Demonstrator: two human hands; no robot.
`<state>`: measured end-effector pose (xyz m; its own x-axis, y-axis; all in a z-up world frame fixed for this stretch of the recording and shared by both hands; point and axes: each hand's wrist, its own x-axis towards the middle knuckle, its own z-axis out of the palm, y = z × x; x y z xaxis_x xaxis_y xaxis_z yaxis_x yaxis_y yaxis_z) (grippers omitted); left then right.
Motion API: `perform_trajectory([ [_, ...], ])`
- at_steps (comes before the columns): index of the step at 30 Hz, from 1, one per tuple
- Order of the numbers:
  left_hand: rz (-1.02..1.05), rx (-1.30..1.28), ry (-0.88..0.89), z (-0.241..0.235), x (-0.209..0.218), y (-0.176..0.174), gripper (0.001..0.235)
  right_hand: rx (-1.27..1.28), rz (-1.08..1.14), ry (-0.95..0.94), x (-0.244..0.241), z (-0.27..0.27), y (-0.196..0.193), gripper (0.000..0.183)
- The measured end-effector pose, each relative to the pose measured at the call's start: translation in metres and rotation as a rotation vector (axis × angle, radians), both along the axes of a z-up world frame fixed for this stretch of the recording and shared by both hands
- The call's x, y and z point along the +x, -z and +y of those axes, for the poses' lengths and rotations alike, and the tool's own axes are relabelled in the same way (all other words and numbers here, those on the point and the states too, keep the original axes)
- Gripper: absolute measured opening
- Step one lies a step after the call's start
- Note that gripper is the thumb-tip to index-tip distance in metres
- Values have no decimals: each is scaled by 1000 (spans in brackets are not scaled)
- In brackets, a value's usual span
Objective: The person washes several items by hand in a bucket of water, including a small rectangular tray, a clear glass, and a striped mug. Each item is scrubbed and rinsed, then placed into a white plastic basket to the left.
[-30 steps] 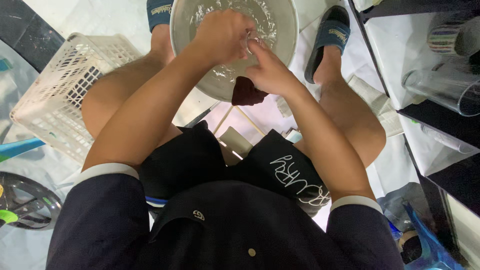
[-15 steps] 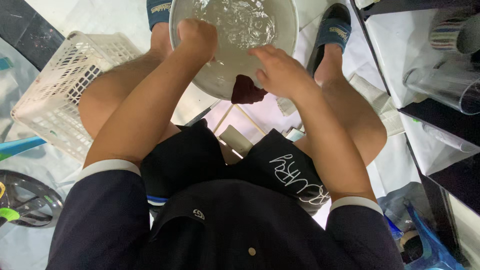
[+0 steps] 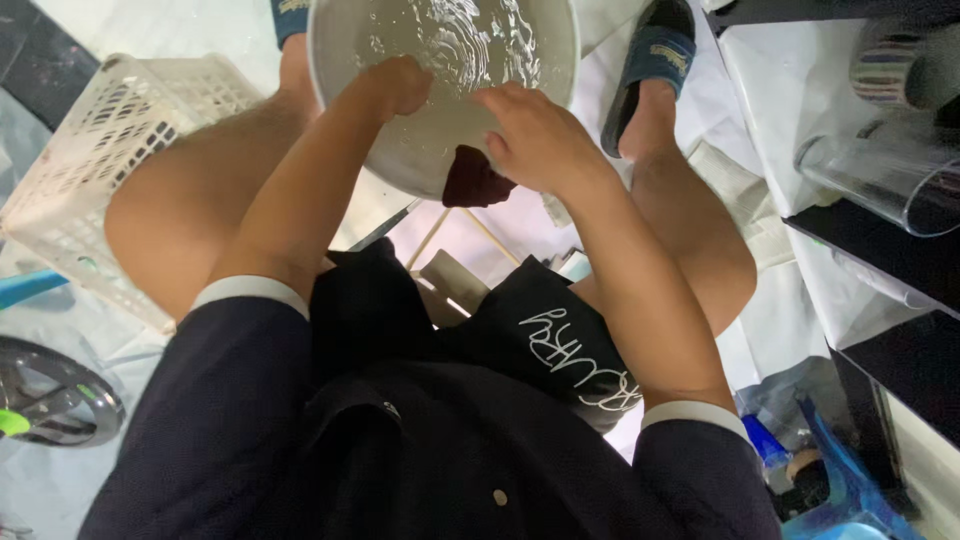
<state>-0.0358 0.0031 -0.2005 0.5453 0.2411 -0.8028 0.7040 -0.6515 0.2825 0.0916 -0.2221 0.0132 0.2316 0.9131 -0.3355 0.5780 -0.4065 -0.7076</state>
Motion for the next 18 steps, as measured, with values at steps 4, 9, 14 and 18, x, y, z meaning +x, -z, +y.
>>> perform_trajectory([
  [4, -146, 64, -49, -10, -7, 65, 63, -1, 46, 25, 4, -1, 8, 46],
  [9, -186, 163, 99, -17, -5, 85, 44, -33, 48, 25, 3, -1, 5, 45],
  [14, -315, 27, -68, -22, 7, 23, 51, 41, 39, 16, 13, -4, 7, 49],
  [18, -799, 46, 218, -8, 37, -64, 56, 98, 10, 48, 23, -2, 0, 47],
])
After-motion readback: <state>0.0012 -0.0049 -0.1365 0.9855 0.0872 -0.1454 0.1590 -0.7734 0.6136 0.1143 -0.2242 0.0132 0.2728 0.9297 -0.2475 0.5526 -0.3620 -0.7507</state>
